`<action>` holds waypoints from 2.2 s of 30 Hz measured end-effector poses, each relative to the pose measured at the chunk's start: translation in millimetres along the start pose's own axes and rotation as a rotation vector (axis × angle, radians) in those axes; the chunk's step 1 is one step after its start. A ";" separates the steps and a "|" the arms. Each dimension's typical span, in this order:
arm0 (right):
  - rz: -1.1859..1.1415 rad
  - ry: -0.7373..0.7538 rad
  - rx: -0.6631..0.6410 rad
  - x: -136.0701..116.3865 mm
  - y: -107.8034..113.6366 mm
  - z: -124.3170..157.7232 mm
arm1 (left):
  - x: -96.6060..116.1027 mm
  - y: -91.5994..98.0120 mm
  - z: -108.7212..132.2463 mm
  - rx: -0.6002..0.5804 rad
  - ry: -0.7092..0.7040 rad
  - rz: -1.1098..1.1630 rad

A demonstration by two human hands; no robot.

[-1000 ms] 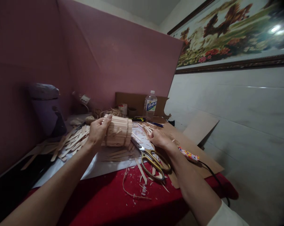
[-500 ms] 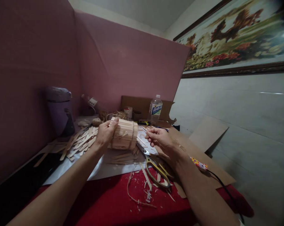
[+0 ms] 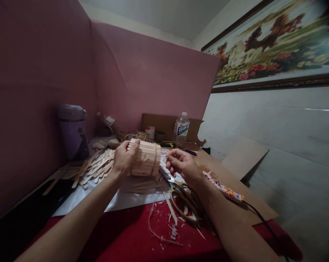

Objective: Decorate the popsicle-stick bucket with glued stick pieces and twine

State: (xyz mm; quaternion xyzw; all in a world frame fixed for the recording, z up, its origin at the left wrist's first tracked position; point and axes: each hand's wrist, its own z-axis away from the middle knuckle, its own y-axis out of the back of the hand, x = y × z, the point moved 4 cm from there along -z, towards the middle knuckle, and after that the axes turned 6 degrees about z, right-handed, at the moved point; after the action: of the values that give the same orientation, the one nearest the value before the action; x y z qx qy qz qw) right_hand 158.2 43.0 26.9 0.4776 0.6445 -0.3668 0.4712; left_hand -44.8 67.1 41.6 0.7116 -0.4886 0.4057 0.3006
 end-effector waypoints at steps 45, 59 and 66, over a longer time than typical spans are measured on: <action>0.364 0.319 0.215 -7.6 -18.4 18.1 | 69.0 -27.4 65.6 -0.170 -1.192 -0.748; 0.226 0.297 0.248 -6.3 -21.1 17.1 | 64.5 -34.8 67.5 -0.137 -1.242 -0.897; 0.038 0.175 0.254 -5.0 -18.2 16.4 | 62.3 -21.3 52.3 -0.042 -0.995 -0.742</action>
State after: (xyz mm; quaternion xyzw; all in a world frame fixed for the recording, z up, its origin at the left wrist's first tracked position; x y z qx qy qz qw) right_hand 145.4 21.5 27.4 0.5755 0.6224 -0.3935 0.3558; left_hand 2.1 3.1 69.5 0.9318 -0.2982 -0.1158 0.1717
